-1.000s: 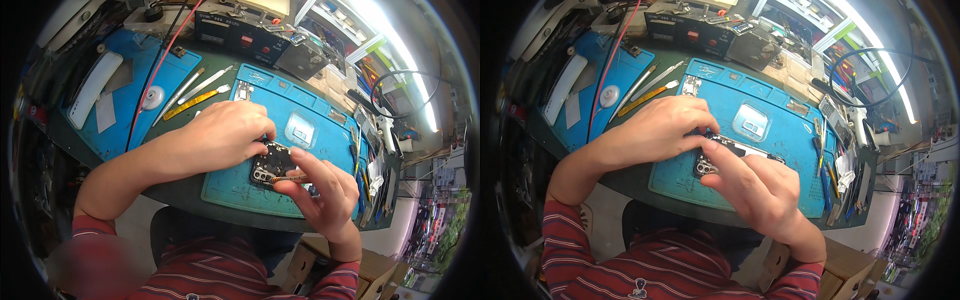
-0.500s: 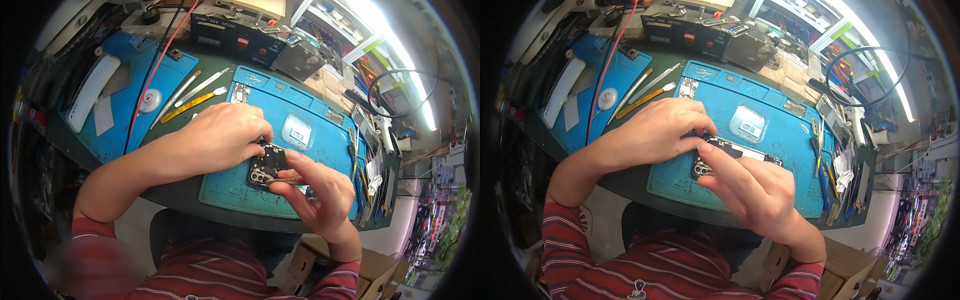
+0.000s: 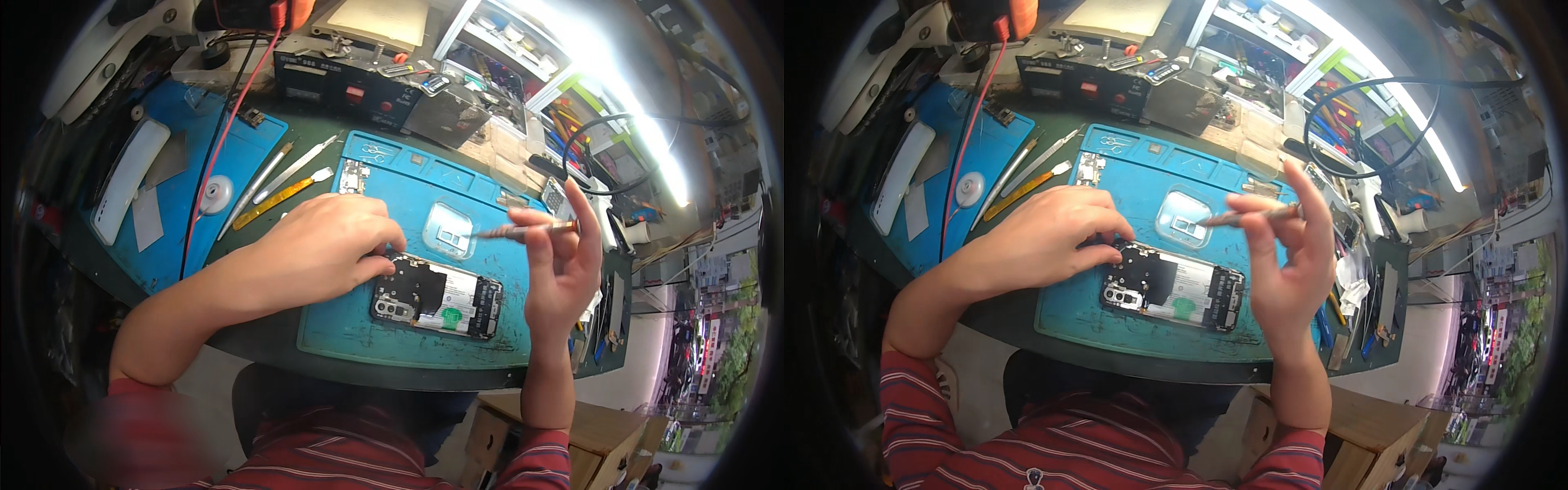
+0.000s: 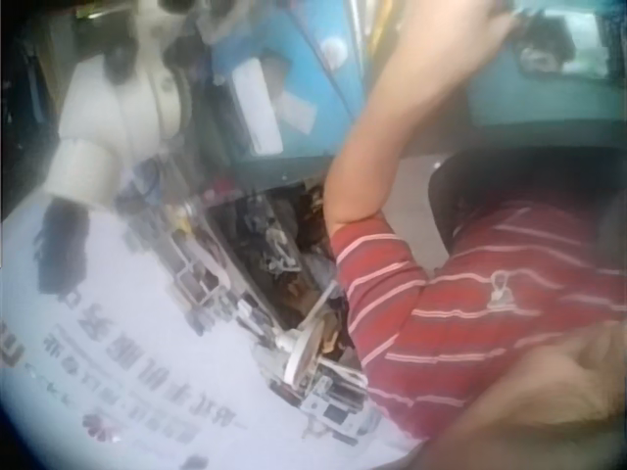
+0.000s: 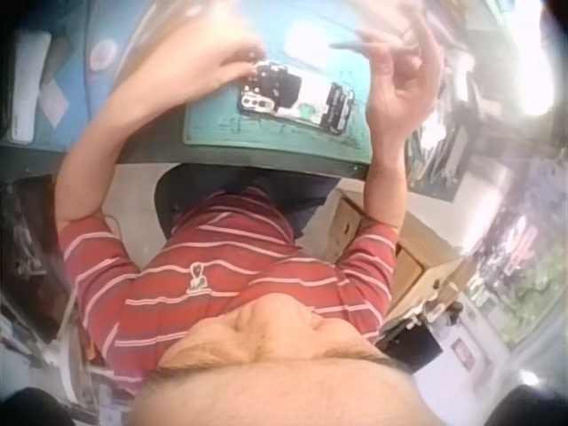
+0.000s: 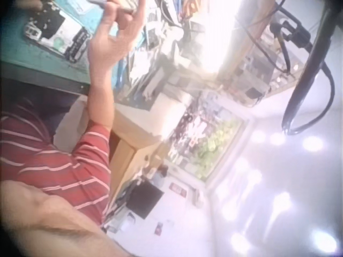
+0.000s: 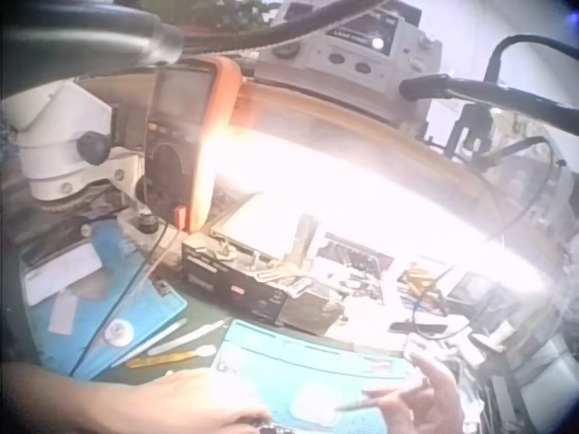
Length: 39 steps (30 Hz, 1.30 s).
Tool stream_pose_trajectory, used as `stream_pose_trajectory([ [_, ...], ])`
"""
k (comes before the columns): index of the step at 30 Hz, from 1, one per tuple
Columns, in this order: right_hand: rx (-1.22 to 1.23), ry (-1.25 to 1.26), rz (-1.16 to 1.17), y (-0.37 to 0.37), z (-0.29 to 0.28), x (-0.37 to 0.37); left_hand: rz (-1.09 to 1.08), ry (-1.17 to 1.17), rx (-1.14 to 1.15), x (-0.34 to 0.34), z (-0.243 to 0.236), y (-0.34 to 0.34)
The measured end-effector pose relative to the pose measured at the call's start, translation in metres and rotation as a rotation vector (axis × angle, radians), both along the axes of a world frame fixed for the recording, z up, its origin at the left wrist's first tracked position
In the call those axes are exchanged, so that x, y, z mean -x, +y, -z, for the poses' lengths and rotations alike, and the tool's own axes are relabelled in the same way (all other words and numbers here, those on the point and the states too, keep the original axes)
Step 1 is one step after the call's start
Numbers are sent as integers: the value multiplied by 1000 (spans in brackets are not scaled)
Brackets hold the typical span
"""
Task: The person uses a small screwdriver to remove screws from a disassembled smartphone chassis on a blue work mat. They carefully lift and set aside small components, then reposition the phone and continue unscrewing and handling internal parts. The person places the back cover onto the chassis at the end.
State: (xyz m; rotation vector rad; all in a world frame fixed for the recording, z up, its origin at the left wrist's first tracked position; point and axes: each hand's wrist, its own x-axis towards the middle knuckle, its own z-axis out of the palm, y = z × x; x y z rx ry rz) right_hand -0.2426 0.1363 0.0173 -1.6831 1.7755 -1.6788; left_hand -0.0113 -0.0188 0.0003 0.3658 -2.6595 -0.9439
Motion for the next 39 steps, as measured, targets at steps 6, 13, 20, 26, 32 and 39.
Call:
stream_pose_trajectory([
  [6, -104, 106, 62, -5, 9, 21, -14, 17, -3, 5, -1, -1],
  [13, -127, 123, 12, -5, 10, 14, -46, 66, 52, 7, 5, -2],
  [20, -130, 75, -35, -7, 16, 11, -44, 63, 69, 6, 4, -1],
  [26, -67, 114, 6, -6, 12, 8, -57, 156, 59, 11, 10, 0],
  [32, -18, 58, -20, -5, 9, -5, -83, 237, -15, 18, 14, 7],
  [39, 43, 127, -54, -10, 14, -9, -52, 249, 11, 25, 21, 2],
])
